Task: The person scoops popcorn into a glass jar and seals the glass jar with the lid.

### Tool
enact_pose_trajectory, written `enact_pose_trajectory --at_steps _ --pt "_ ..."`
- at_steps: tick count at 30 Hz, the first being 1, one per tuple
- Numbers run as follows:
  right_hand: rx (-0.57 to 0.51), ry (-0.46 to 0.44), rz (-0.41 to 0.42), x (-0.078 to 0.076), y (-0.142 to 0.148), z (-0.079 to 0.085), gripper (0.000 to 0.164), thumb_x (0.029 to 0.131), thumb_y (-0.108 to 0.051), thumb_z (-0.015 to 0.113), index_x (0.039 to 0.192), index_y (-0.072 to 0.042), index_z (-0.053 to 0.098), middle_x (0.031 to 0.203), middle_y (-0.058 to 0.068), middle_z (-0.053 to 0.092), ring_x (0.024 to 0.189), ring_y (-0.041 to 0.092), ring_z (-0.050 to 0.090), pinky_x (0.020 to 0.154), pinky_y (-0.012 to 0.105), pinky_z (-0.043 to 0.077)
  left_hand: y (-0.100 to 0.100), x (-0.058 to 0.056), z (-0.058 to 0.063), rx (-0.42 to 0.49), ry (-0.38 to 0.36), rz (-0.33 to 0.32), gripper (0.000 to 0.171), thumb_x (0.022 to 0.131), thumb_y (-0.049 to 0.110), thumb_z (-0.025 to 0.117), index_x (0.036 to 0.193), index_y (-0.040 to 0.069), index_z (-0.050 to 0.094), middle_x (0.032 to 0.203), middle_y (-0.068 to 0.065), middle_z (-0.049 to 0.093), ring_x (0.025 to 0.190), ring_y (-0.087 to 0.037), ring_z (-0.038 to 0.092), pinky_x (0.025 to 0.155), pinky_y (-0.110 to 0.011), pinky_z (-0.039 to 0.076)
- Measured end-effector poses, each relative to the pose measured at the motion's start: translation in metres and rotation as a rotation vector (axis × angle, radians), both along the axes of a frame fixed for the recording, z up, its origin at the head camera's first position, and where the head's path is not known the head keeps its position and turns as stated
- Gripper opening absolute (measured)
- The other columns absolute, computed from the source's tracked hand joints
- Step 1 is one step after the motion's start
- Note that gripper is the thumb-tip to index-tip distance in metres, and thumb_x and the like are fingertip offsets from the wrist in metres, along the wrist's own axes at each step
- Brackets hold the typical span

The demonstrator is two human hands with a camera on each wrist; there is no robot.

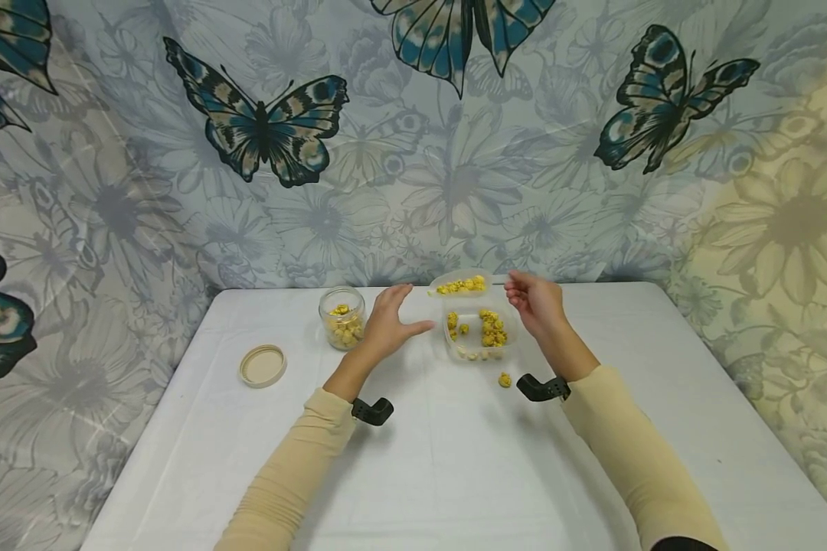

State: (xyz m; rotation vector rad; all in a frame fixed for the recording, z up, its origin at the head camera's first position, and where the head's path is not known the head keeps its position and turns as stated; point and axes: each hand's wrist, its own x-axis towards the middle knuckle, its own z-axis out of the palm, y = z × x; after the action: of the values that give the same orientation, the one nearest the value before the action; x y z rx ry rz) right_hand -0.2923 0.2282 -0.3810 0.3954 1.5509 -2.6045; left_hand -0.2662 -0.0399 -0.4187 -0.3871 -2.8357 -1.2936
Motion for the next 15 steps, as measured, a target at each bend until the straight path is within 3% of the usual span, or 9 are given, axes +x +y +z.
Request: enact_pose_trajectory --at_steps 10,15 --pt "-0.011 0.001 0.023 -0.008 -0.014 0.006 0.007 0.098 -0.006 0.054 0.098 -0.002 0.059 0.061 0.002 0.064 0.050 0.009 0.056 0.046 0.015 0.047 -0.019 0.005 0.012 -0.016 0.031 0.030 0.083 0.083 0.040 0.076 0.149 0.007 0.038 0.154 -0.014 0.034 0.144 -0.034 0.029 0.115 -0.052 0.033" --pt "-0.008 0.004 0.027 -0.013 -0.022 0.007 0.009 0.098 -0.006 0.054 0.093 -0.003 0.060 0.061 0.002 0.064 0.049 0.009 0.056 0.046 0.015 0.047 -0.029 0.007 0.014 -0.018 0.055 0.060 0.084 0.083 0.041 0.076 0.149 0.007 0.038 0.154 -0.014 0.034 0.146 -0.033 0.027 0.116 -0.053 0.031"
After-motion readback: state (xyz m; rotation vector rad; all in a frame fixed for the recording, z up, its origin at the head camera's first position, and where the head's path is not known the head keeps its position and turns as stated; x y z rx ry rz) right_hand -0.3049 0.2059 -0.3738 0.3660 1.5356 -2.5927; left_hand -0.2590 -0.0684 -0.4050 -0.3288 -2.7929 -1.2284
